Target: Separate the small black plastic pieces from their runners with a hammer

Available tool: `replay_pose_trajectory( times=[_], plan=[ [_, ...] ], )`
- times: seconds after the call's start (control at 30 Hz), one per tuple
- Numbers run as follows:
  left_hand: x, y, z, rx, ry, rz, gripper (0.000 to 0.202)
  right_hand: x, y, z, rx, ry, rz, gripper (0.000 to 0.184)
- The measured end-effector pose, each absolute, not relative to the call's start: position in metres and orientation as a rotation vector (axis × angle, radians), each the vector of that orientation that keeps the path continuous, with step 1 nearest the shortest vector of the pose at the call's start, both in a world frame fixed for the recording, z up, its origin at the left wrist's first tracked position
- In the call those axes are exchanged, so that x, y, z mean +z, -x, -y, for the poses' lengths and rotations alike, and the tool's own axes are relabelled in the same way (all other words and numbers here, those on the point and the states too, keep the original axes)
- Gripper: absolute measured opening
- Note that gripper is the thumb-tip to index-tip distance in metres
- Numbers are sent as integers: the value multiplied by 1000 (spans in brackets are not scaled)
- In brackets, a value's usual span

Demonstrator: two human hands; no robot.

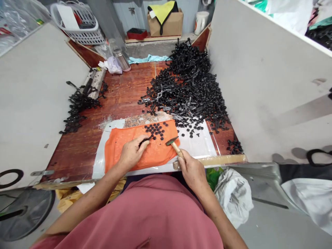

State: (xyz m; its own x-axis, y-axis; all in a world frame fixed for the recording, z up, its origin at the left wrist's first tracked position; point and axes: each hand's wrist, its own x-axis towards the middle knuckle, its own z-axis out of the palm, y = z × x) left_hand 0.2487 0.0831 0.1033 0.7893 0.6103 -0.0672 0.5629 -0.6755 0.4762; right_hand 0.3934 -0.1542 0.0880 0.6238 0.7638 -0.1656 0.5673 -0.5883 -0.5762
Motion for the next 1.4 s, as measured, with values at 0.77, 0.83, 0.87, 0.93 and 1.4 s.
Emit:
replay_pose_trajectory(
  times=[0.77,0.83,0.87,0.93,1.4],
  plan=[
    [107,-252,-87,28,-2548,-834,35,100,-397,151,502,2310,1070,46],
    [108,-253,-87,17,-2564,-835,36,111,-400,145,399,2317,1124,50],
    [108,-253,-87,12,-2573,-836,36,117,-401,141,356,2318,1159,51],
    [108,-253,-87,11,-2583,-841,36,130,-403,131,310,2312,1242,52],
    [102,-246,-91,140,-2445,-760,31,118,-399,127,367,2330,1247,51]
  ],
)
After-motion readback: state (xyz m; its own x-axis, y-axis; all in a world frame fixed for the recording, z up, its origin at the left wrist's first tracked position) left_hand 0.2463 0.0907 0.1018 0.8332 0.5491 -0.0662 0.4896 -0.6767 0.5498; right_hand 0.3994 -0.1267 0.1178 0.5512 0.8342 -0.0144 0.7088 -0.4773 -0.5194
